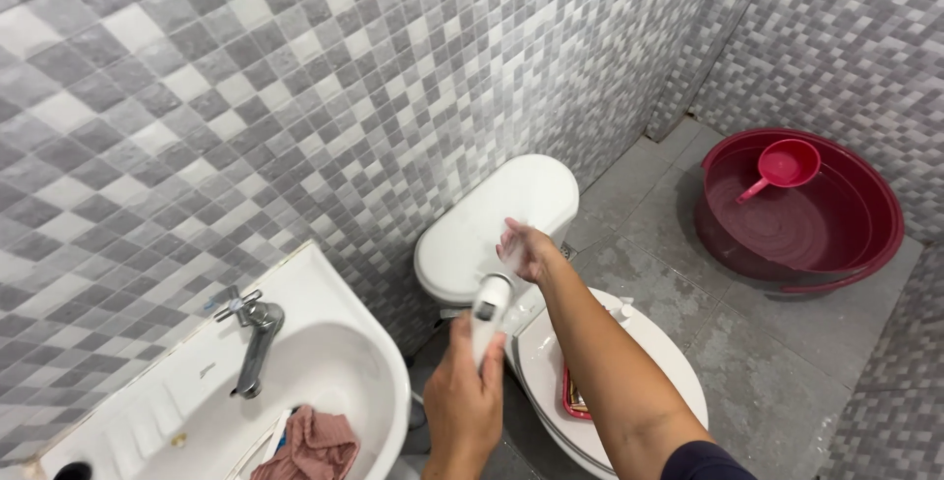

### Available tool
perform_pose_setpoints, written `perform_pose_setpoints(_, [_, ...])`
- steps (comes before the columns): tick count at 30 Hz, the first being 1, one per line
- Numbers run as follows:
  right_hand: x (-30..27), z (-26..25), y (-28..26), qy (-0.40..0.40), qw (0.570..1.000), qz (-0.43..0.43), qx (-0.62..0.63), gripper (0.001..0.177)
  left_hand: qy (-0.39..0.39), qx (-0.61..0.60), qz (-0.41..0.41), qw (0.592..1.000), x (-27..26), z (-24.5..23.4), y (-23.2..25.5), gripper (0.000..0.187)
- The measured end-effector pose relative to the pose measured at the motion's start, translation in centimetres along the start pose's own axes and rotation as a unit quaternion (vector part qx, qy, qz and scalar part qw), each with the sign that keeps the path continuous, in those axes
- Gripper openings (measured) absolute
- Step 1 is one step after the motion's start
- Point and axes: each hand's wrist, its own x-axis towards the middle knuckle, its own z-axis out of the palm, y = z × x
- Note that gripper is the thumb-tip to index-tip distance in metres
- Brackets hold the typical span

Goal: Cleaning a toilet, its tank, and the surrounding bidet sprayer in a bathroom.

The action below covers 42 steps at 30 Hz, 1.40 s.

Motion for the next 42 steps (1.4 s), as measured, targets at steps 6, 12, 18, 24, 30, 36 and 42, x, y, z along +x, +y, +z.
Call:
perform_pose_setpoints(6, [-4.4, 3.7, 2.5, 0.051, 0.999, -0.013, -0.009, 0.032, -0.021, 0.058, -0.09, 0.994, 0.4, -0.2, -1.5, 0.049])
perform_pose_setpoints(12, [1.4, 3.1, 11.4, 0.001, 0.992, 0.048, -0.115, 0.041, -0.024, 0.183, -0.176, 0.967, 0.1, 0.0, -2.1, 0.044])
perform_pose_setpoints(18, [-0.8, 1.4, 8.3, 0.038, 0.989, 0.037, -0.142, 0.045, -0.023, 0.149, -0.119, 0.981, -0.4, 2.3, -1.4, 0.047])
perform_pose_setpoints(24, [-1.4, -5.6, 3.7, 0.077, 0.981, -0.021, -0.177, 0.056, -0.057, 0.114, -0.144, 0.981, -0.6, 5.4, 0.0, 0.047])
perform_pose_setpoints(30, [-4.3, -9.6, 4.9, 0.121, 0.966, 0.027, -0.228, 0.062, -0.114, 0.136, -0.137, 0.975, -3.0, 7.3, 2.3, 0.051])
perform_pose_setpoints(36, [-1.3, -15.6, 12.6, 0.106, 0.991, 0.077, 0.003, 0.035, -0.043, 0.164, -0.16, 0.972, -8.0, 9.1, 2.8, 0.047])
perform_pose_setpoints(42, [-1.4, -20.3, 21.8, -0.065, 0.989, 0.104, 0.081, 0.025, -0.009, 0.191, -0.242, 0.951, -12.4, 9.6, 4.4, 0.051])
